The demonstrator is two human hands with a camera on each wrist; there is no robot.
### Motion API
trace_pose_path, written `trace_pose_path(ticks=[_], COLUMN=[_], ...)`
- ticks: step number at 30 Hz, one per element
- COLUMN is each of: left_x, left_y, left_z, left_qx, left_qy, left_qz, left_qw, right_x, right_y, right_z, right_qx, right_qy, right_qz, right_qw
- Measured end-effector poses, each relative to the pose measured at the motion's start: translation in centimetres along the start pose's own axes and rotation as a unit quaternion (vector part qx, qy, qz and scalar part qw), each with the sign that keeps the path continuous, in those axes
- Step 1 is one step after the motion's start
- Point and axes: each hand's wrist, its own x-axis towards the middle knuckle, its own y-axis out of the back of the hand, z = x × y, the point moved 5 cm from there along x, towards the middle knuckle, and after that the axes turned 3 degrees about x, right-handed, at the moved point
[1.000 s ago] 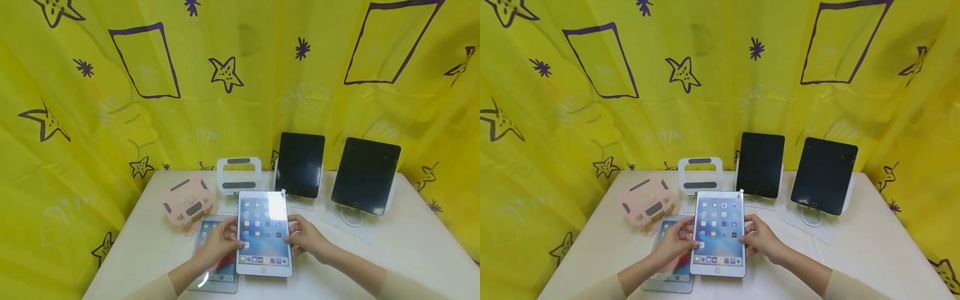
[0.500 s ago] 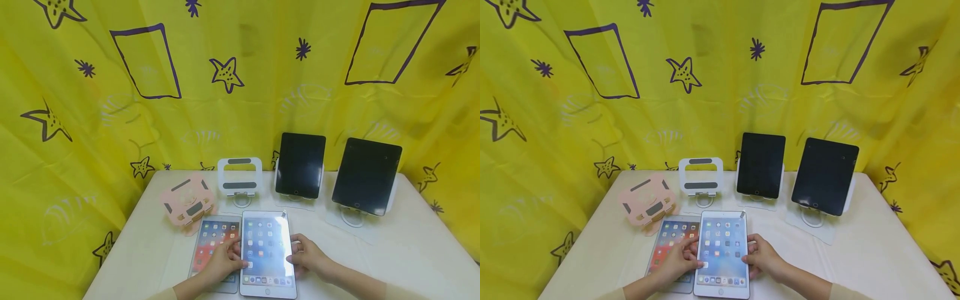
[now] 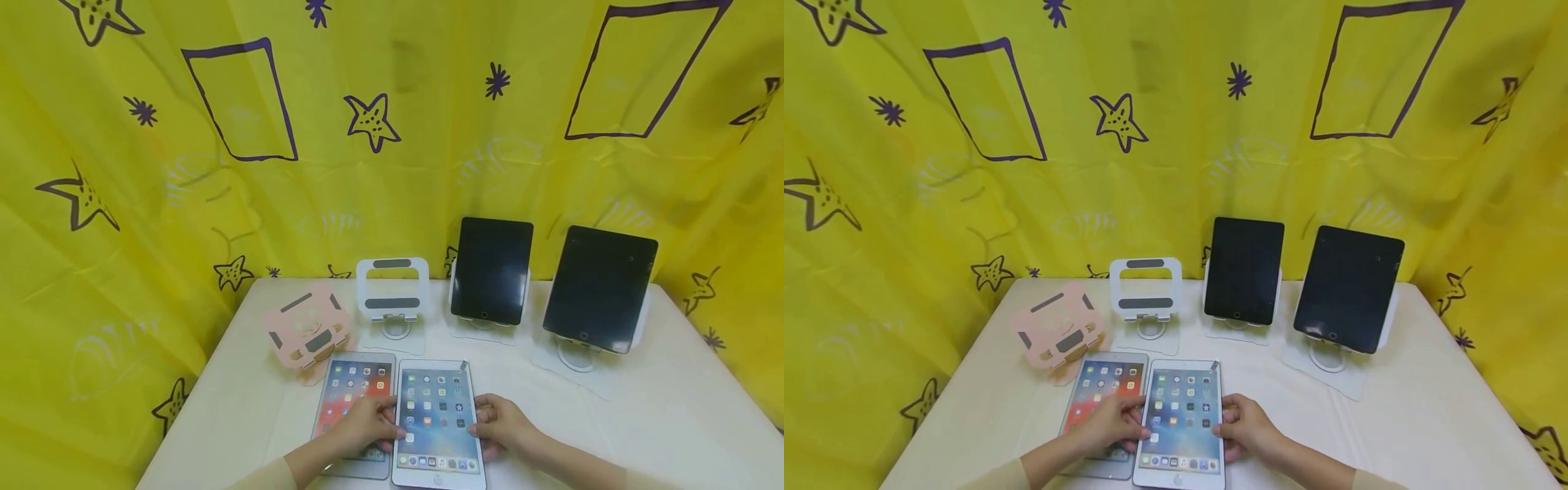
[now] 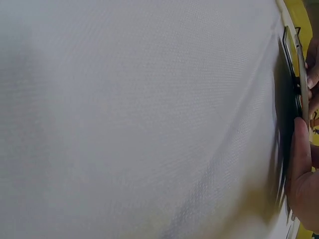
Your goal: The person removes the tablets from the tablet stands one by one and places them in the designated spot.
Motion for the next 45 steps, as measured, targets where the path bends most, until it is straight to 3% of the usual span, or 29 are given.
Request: trace_pose_path(ticks=[6, 13, 17, 20, 27, 34, 41, 45], left_x=[0.4, 1.0, 1.4, 1.7, 2.6, 4.0, 5.2, 6.1], left_y=[1.0, 1.5, 1.4, 1.3, 0.3, -0.3, -0.5, -0.4], left_z=[0.2, 0.5, 1.2, 1.5, 2.2, 4.3, 5.9, 6.7], left_qx=[0.045, 0.031, 0.025, 0.0, -0.103, -0.072, -0.056, -0.047], left_qy=[0.0, -0.017, -0.019, -0.004, 0.018, -0.015, -0.005, -0.018], left_qz=[0.024, 0.047, 0.055, 0.063, 0.072, 0.089, 0.099, 0.11], left_qw=[0.9987, 0.9983, 0.998, 0.998, 0.9919, 0.9933, 0.9935, 0.9926], right_x=[0.1, -0.2, -0.4, -0.3, 0.2, 0.7, 1.0, 1.0], right_y=[0.2, -0.3, -0.1, 0.6, 2.7, 4.5, 5.7, 6.7], right_z=[0.2, 0.1, -0.3, -1.0, -2.6, -4.1, -5.2, -5.9], right_qx=[-0.017, -0.07, -0.094, -0.109, -0.11, -0.12, -0.115, -0.099], right_qy=[0.02, -0.001, 0.011, 0.02, 0.046, 0.077, 0.097, 0.101], right_qz=[0.019, 0.054, 0.043, 0.049, 0.106, 0.148, 0.187, 0.203], right_qw=[0.999, 0.996, 0.995, 0.993, 0.987, 0.979, 0.971, 0.969])
